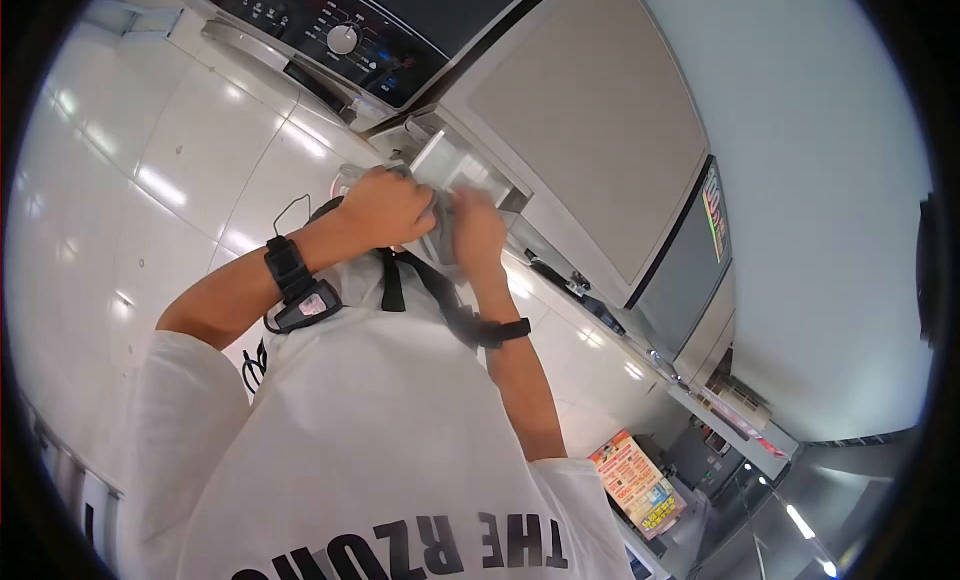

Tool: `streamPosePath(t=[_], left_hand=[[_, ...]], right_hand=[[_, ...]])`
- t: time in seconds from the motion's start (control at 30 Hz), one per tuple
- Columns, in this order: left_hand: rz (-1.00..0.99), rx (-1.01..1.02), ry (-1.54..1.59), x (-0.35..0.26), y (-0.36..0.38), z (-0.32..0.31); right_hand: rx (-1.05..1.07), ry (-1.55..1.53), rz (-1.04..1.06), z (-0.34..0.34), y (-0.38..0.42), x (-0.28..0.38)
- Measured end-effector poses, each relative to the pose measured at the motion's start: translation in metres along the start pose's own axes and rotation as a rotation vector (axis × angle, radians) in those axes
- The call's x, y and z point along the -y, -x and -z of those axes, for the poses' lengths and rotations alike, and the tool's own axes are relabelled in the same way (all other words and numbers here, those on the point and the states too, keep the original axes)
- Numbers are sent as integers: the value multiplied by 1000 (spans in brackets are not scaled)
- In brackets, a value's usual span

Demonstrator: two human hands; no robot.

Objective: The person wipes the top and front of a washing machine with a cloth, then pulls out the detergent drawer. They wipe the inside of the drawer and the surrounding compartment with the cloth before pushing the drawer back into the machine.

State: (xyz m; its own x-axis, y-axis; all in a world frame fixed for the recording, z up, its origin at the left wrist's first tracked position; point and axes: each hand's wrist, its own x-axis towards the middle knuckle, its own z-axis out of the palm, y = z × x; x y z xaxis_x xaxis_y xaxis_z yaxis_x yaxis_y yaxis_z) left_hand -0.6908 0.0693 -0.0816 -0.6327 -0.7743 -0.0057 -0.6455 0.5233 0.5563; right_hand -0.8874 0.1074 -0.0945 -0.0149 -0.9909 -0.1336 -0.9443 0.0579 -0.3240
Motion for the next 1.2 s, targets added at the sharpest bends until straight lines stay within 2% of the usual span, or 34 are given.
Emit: streamPosePath(t=[0.07,0.3,0.4,0.5,0.67,0.77,0.8,0.9,0.93,1.2], left_hand=[[17,22,9,1,-1,0],[45,42,-4,0,-3,-1],[34,-10,33,2,-2,-4],[78,42,27,0,-4,-3],[76,18,55,-1,-3,0],[75,18,46,-3,-5,2],[72,20,39,-3,-5,1],[64,-8,56,-1,-4,-5],[56,-30,41,-2,-4,-6],[67,-30,55,-3,-2,-2]], right_hand=[[-59,-26,36,-5,0,-2],[-71,13,51,-4,-1,-2],[-77,-12,63,-3,1,-1],[-96,-22,78,-5,-2,-4],[-34,20,69,-2,-2,-5],[24,-71,-2,4,-2,0],[142,-14,-73,11,-1,6],[198,-74,-76,17,-5,10],[136,16,-69,13,-5,12],[119,73,-27,4,-6,7]])
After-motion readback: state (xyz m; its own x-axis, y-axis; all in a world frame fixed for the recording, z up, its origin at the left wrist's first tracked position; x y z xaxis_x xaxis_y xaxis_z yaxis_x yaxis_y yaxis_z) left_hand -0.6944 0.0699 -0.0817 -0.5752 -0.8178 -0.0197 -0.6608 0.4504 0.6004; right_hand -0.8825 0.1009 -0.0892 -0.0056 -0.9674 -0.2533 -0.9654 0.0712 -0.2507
